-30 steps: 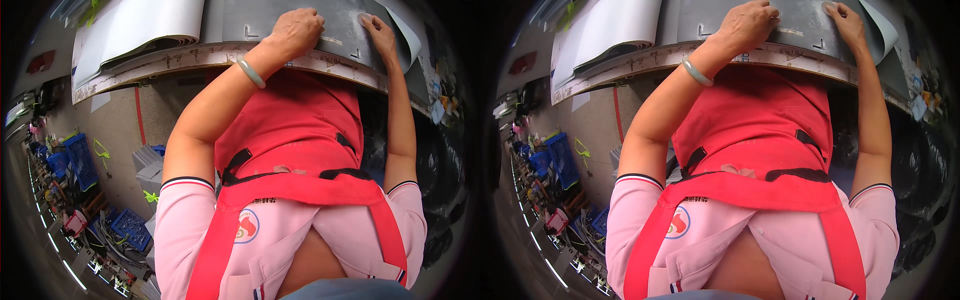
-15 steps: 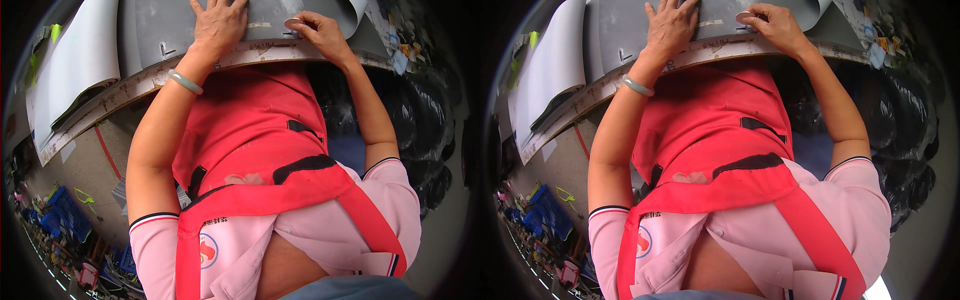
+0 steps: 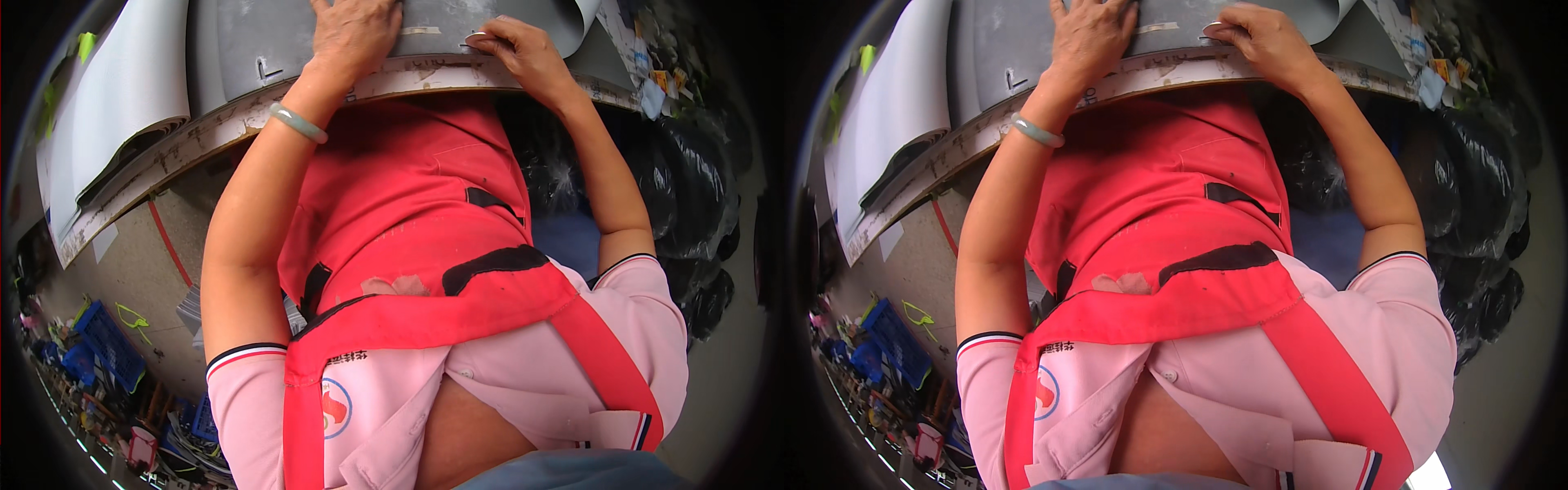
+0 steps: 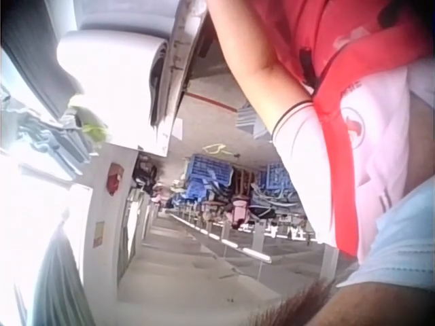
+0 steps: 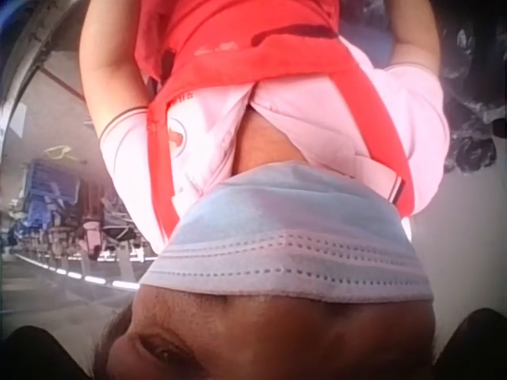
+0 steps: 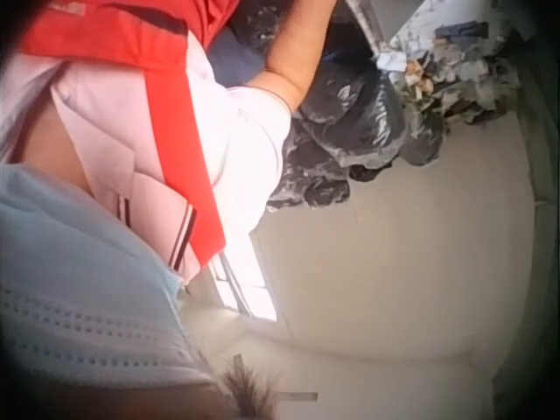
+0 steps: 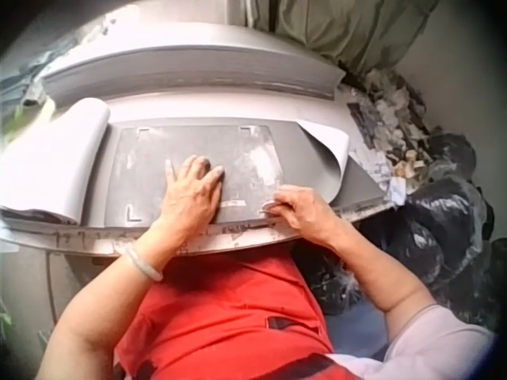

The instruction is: Applying adhesive strips or sealant to flat grey components at a factory assembly station.

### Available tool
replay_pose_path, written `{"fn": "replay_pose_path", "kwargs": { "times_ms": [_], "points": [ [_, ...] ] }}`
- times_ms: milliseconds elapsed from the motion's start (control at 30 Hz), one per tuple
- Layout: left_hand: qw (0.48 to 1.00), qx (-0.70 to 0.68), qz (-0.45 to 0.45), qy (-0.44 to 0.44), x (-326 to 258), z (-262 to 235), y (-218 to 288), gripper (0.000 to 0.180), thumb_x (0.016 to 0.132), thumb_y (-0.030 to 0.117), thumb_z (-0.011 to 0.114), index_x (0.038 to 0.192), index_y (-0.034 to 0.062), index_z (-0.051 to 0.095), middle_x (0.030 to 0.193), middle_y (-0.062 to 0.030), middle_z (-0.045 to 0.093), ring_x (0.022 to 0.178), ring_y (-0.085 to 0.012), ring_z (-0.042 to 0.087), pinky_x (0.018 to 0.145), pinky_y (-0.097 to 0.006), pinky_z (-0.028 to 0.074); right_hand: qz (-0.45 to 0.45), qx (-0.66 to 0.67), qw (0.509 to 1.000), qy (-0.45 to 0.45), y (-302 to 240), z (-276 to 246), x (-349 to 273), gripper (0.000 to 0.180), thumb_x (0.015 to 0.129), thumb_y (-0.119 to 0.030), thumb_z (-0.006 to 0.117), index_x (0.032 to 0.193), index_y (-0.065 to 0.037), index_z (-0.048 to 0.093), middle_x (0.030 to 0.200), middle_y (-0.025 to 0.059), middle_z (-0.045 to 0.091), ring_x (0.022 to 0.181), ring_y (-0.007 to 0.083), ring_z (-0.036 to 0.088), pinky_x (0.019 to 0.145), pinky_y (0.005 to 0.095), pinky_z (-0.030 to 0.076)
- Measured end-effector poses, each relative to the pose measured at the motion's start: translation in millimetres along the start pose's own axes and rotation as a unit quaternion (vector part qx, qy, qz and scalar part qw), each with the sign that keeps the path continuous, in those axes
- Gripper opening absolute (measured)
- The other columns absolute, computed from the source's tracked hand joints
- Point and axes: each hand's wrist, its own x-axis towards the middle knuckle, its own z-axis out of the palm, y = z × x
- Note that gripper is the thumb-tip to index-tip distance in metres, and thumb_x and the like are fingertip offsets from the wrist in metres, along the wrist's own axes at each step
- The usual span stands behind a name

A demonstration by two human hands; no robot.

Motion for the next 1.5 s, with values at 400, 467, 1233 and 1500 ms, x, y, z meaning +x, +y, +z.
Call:
{"fn": "replay_pose_path", "kwargs": {
  "times_ms": [400,467,1233,1500],
  "points": [
    [1.0,-0.007,0.01,0.022,5.5,6.3,-1.7,0.034,0.097,0.026,0.059,0.128,0.0123,0.065,0.133,-0.0154,0.056,0.134,-0.0354,0.048,0.114,-0.069,0.03,0.207,0.16,0.958,0.116,-11.0,18.2,-2.3,0.024,0.097,-0.024,0.068,0.11,-0.005,0.063,0.072,0.0002,0.062,0.06,0.0072,0.055,0.057,0.0251,0.046],
    [1.0,-0.001,0.007,0.016,5.4,4.6,-0.9,0.034,0.097,0.026,0.059,0.128,0.0121,0.065,0.133,-0.0153,0.056,0.134,-0.0353,0.048,0.114,-0.069,0.03,0.185,0.138,0.968,0.096,-0.8,12.3,-2.8,0.035,0.098,-0.021,0.069,0.129,-0.008,0.06,0.075,-0.0016,0.061,0.06,0.0042,0.052,0.055,0.0205,0.043],
    [0.999,0.019,0.01,0.03,-2.1,16.6,-9.5,0.035,0.099,0.025,0.06,0.134,0.0204,0.062,0.138,-0.0082,0.053,0.14,-0.0323,0.044,0.112,-0.074,0.026,-0.017,-0.084,0.99,0.113,76.5,-7.5,183.2,0.02,0.096,-0.017,0.06,0.09,0.0,0.068,0.095,0.023,0.069,0.092,0.0403,0.068,0.081,0.046,0.052],
    [0.999,0.013,0.009,0.037,-0.1,18.7,-8.6,0.035,0.099,0.025,0.06,0.133,0.0203,0.063,0.139,-0.0081,0.054,0.14,-0.0318,0.045,0.113,-0.073,0.026,0.035,-0.118,0.986,0.111,82.5,-15.7,185.8,0.02,0.094,-0.02,0.062,0.092,0.0,0.065,0.081,0.0205,0.068,0.078,0.0379,0.067,0.071,0.0449,0.053]
  ]
}}
